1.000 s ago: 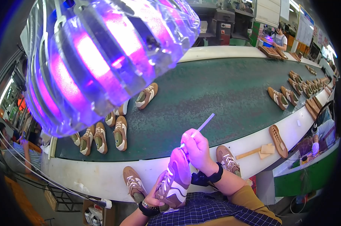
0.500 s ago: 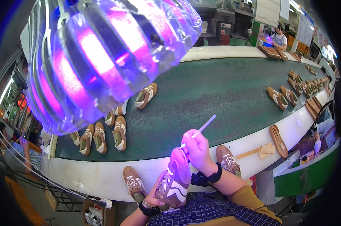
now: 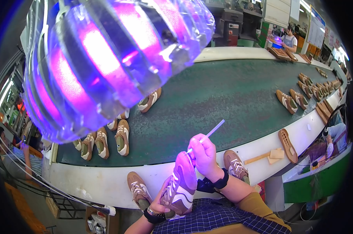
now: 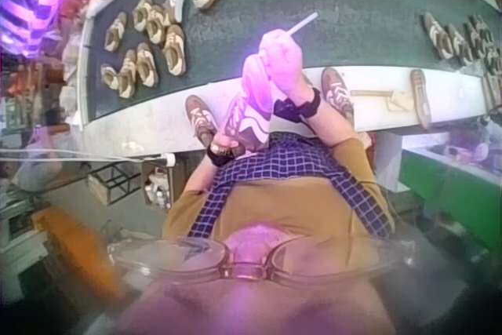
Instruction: Inspecting and marking shoes on a factory production line.
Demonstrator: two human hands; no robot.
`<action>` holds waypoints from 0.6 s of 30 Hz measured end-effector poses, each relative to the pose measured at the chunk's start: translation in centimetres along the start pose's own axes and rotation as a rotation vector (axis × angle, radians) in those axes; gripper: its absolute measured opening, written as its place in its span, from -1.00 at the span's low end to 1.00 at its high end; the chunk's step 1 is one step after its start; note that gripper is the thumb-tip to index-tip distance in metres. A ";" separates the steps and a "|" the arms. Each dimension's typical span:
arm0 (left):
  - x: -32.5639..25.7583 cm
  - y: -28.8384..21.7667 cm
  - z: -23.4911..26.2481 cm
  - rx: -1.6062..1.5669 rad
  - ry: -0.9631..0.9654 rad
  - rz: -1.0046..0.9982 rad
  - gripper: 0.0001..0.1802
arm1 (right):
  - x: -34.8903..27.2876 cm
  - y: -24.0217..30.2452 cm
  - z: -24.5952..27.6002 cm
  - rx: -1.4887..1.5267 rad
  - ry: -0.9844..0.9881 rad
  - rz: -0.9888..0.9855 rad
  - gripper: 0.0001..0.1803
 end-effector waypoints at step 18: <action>0.4 0.4 -0.5 -0.144 0.097 -0.003 0.22 | 0.2 -0.7 0.4 0.021 -0.005 0.020 -0.79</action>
Point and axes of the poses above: each hand's wrist, its own x-axis towards the middle knuckle, its own z-axis out of the back of the hand, y = z × x, the point moved 4 cm from there along x, towards the middle knuckle, and after that the axes turned 12 degrees about -x, right-handed, at the moved point
